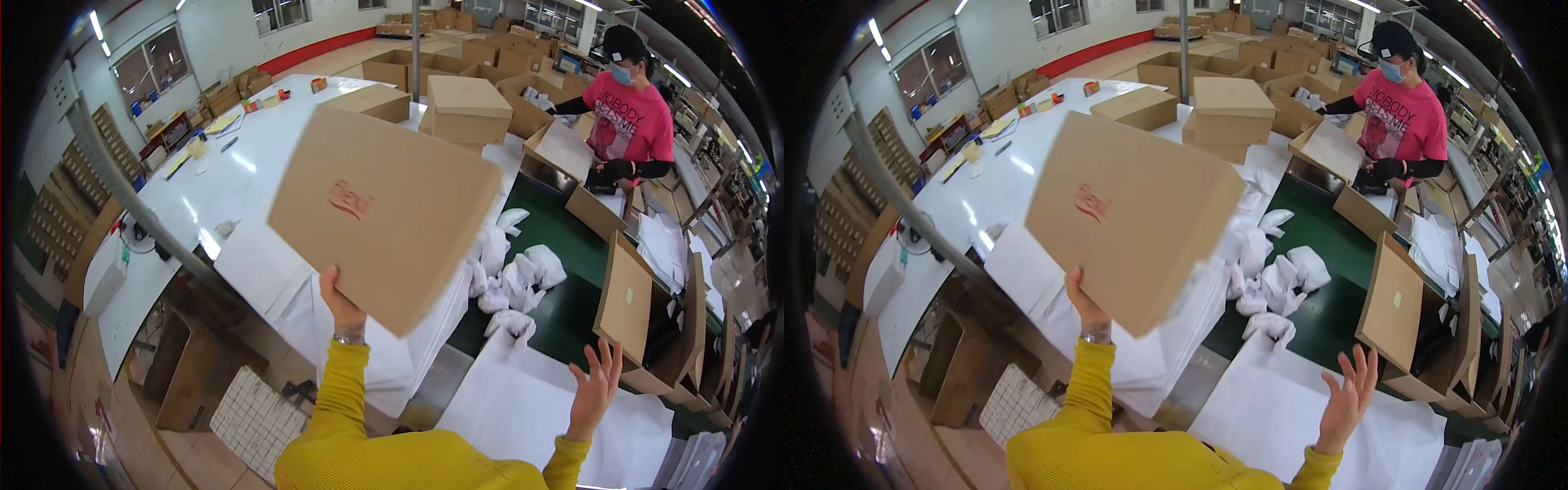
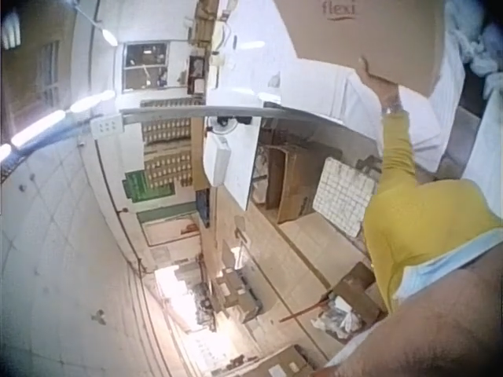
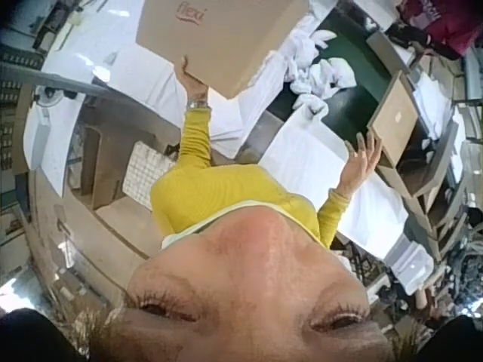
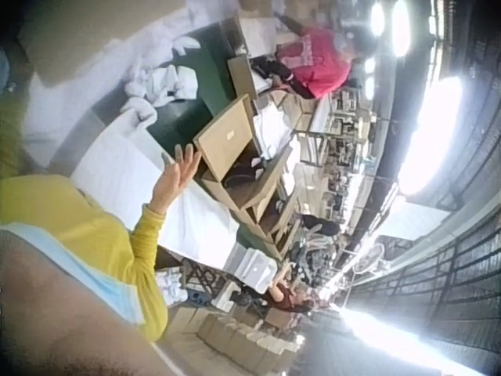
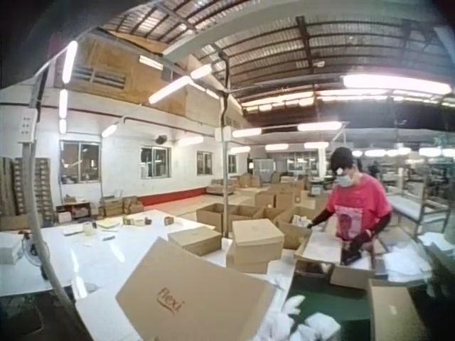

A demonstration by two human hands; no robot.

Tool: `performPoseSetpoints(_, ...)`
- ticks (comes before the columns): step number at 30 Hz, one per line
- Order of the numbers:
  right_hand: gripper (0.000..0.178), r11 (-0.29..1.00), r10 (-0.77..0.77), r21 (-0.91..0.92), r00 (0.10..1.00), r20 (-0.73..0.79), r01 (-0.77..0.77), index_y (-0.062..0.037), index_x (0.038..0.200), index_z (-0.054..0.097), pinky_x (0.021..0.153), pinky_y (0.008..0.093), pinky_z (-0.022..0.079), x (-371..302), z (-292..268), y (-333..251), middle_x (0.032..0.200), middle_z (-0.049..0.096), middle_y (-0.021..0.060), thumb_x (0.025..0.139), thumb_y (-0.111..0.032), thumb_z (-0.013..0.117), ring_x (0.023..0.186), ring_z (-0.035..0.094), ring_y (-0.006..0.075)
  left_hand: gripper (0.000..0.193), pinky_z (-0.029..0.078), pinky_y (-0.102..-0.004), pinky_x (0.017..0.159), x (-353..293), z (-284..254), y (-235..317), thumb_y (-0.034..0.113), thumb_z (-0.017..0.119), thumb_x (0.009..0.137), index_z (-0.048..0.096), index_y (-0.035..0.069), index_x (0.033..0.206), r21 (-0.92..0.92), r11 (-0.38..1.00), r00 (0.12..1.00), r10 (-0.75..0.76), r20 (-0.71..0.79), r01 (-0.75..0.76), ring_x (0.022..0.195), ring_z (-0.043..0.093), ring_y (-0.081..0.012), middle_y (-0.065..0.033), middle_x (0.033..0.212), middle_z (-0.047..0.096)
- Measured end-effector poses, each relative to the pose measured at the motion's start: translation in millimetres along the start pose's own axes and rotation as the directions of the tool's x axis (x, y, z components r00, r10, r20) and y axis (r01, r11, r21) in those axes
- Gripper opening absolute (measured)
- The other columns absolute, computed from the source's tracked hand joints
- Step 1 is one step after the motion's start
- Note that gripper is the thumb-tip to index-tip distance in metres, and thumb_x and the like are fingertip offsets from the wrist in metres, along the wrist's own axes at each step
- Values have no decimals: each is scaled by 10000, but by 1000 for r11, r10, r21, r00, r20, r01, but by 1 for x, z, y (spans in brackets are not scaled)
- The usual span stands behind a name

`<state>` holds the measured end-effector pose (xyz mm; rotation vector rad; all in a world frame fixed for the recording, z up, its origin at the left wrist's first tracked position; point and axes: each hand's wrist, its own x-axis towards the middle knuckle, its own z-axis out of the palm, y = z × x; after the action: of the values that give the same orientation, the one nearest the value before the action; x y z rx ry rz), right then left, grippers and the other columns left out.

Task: Packing finished shoes into boxes with tissue paper and silica gel packets.

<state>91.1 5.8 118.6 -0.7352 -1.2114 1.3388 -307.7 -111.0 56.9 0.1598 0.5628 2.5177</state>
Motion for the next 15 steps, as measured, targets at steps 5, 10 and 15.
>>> performPoseSetpoints(5,591,992,-21,-122,958,-284,-14,-137,1404,311,794,335,499,-13,-38,6,1345,422,131,862,-260,510,1152,473,243,593,484,-321,736,125,23,-6,291,610,755,365,171,1281,15,978,970,207,-127,-206,904,557,-156,0,1016,577)
performPoseSetpoints(10,560,977,-79,-210,842,-533,-41,-116,1381,353,769,313,497,-21,-58,8,1287,466,136,854,-176,533,1090,498,214,1023,415,-542,847,258,94,-69,340,693,713,-10,239,1450,392,815,655,577,-488,-426,1111,437,-305,-69,1354,353)
performPoseSetpoints(15,501,899,-79,-404,847,-526,-167,-64,1317,432,742,276,496,-5,-79,29,1197,528,103,834,-95,563,1012,542,173,678,398,-500,940,274,58,-124,320,560,855,202,158,1407,503,860,990,131,-61,-83,1170,434,-366,-153,1376,356)
